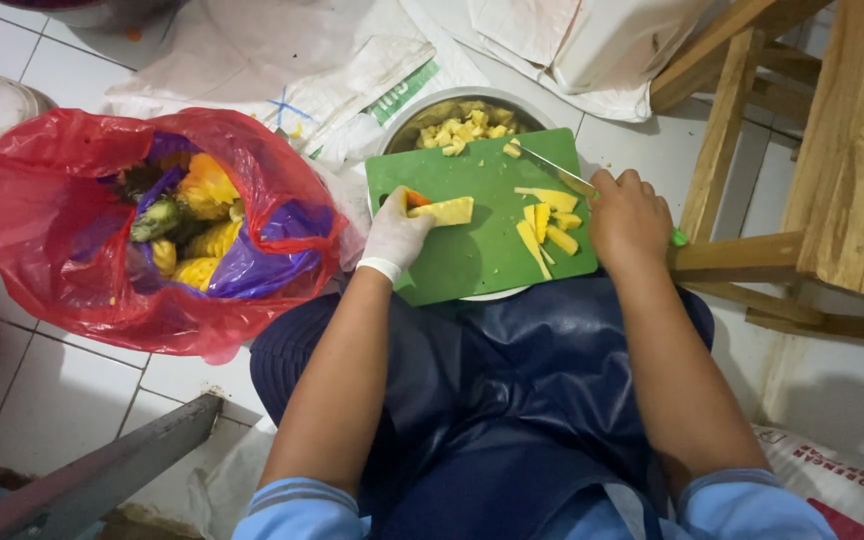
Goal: A person wearing gloves uses a knife to cut pineapple chunks into smaller pieces on a cutting board.
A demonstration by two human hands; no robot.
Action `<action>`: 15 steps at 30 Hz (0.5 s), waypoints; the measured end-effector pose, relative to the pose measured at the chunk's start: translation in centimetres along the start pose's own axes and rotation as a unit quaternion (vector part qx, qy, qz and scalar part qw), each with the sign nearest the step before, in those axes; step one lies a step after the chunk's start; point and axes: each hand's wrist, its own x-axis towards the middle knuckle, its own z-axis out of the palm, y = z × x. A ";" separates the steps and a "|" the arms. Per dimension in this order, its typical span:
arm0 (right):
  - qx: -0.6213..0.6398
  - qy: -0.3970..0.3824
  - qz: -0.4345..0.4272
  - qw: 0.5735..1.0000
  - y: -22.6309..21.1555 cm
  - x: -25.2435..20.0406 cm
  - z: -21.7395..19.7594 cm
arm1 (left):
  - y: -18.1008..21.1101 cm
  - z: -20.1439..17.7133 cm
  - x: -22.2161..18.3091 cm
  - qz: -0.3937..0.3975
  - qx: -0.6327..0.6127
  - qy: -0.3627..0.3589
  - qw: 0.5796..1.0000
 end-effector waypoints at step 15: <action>0.053 -0.027 -0.028 0.998 0.3 0.6 0.4 | -0.1 0.0 -0.2 0.005 0.003 0.008 1.000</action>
